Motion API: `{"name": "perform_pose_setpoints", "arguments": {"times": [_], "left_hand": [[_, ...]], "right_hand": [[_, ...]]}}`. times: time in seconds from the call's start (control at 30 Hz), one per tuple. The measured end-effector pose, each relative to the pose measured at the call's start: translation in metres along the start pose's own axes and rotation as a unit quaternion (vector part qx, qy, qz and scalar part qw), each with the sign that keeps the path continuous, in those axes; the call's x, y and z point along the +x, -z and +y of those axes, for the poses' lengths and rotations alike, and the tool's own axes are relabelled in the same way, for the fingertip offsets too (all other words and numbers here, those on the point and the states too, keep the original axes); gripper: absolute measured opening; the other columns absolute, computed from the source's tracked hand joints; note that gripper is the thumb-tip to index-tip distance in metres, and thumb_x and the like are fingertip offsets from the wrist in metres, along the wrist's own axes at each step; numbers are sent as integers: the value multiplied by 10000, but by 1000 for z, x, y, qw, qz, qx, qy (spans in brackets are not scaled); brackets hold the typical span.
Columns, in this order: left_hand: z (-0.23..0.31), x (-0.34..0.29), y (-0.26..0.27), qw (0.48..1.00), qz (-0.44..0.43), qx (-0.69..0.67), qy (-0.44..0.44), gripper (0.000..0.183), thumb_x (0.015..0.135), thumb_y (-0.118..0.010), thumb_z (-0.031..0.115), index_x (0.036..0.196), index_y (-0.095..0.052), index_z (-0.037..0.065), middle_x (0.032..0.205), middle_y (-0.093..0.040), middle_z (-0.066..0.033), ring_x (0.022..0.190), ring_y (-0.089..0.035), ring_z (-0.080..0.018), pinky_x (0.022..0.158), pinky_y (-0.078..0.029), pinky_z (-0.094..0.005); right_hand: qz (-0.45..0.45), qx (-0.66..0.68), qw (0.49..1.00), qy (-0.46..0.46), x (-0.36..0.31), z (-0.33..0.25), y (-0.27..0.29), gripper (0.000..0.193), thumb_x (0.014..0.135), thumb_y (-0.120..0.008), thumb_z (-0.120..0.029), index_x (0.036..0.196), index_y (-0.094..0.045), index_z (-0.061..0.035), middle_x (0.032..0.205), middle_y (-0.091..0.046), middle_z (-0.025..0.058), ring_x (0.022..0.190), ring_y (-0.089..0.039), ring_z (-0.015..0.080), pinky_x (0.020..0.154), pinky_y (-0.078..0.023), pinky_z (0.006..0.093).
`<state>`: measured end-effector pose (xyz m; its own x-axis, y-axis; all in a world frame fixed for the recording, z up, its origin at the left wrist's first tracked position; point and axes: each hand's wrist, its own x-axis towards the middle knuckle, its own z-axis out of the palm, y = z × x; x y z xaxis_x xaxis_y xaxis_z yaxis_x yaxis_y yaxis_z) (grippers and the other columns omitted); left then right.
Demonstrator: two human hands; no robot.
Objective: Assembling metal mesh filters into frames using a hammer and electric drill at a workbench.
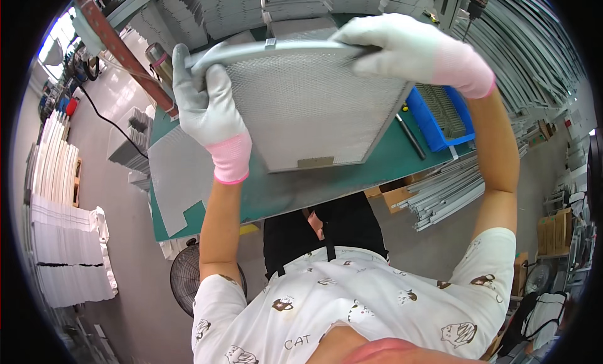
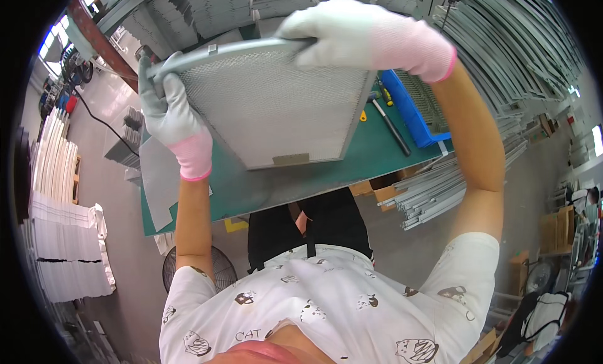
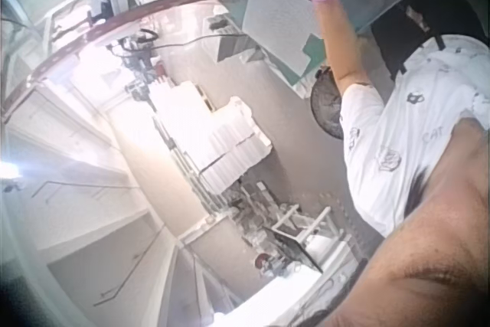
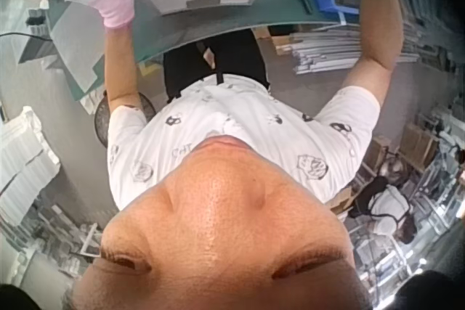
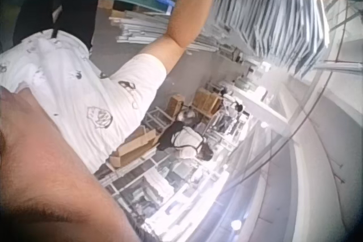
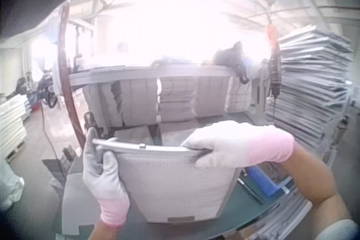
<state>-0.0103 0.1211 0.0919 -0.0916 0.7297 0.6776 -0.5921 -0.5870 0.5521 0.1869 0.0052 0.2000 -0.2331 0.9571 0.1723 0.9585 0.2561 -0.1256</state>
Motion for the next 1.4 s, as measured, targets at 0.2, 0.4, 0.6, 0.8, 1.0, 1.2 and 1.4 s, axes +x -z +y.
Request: {"name": "perform_pose_setpoints", "arguments": {"times": [0.2, 0.4, 0.6, 0.8, 1.0, 1.2, 1.4], "left_hand": [[-3, -2, 1, 1000, 16, -14, 2, 514, 843, -657, 16, 1302, -435, -40, 1210, -563, -178, 997, -596, -160, 870, -470, -248], [-4, -6, 0, 998, 28, -53, 3, 468, 852, -593, -74, 1293, -437, -50, 1233, -558, -195, 1107, -576, -230, 974, -461, -321], [-10, -15, -3, 994, 83, 68, -37, 356, 846, -620, -57, 1197, -562, -63, 1172, -621, -122, 1067, -582, -137, 907, -462, -241], [-5, -10, 0, 987, 74, 142, -4, 294, 898, -576, 1, 1180, -570, -82, 1101, -654, -106, 957, -593, -91, 856, -468, -221], [-16, 8, 16, 995, 36, 1, 89, 226, 905, -615, 120, 1064, -630, -40, 952, -648, -34, 833, -568, -58, 756, -445, -194], [-12, 8, 17, 993, 37, 3, 110, 215, 883, -639, 85, 1054, -628, -45, 953, -647, -46, 853, -564, -75, 798, -446, -217], [-10, 11, 13, 996, -29, -7, 83, 240, 905, -620, 133, 1079, -617, -32, 975, -647, -42, 871, -568, -75, 806, -440, -204]], "right_hand": [[-10, 48, 998, -35, 2, -7, -4, 314, 864, -573, -175, 1129, -576, -7, 967, -637, 145, 906, -601, 267, 860, -462, 333], [6, 94, 996, 12, 4, -1, -13, 185, 812, -591, -66, 956, -546, 42, 819, -508, 111, 783, -518, 238, 749, -427, 332], [-20, 42, 999, -5, 6, -3, -8, 258, 857, -571, -171, 1059, -582, -11, 929, -611, 141, 889, -591, 283, 820, -465, 338], [-28, -1, 1000, 10, 16, -2, -6, 234, 855, -565, -139, 1030, -587, 16, 922, -607, 158, 907, -593, 304, 830, -469, 358], [135, -169, 974, 72, 41, -16, -12, 356, 785, -643, -146, 1122, -581, -48, 1007, -630, 124, 904, -613, 312, 808, -500, 379], [53, 127, 989, 54, 61, -29, -10, 335, 755, -594, -70, 1071, -627, 38, 961, -663, 189, 875, -646, 300, 807, -493, 335], [-18, 79, 995, 66, 57, -36, 9, 331, 766, -587, -71, 1075, -629, 40, 933, -670, 179, 842, -634, 272, 773, -474, 335]]}}
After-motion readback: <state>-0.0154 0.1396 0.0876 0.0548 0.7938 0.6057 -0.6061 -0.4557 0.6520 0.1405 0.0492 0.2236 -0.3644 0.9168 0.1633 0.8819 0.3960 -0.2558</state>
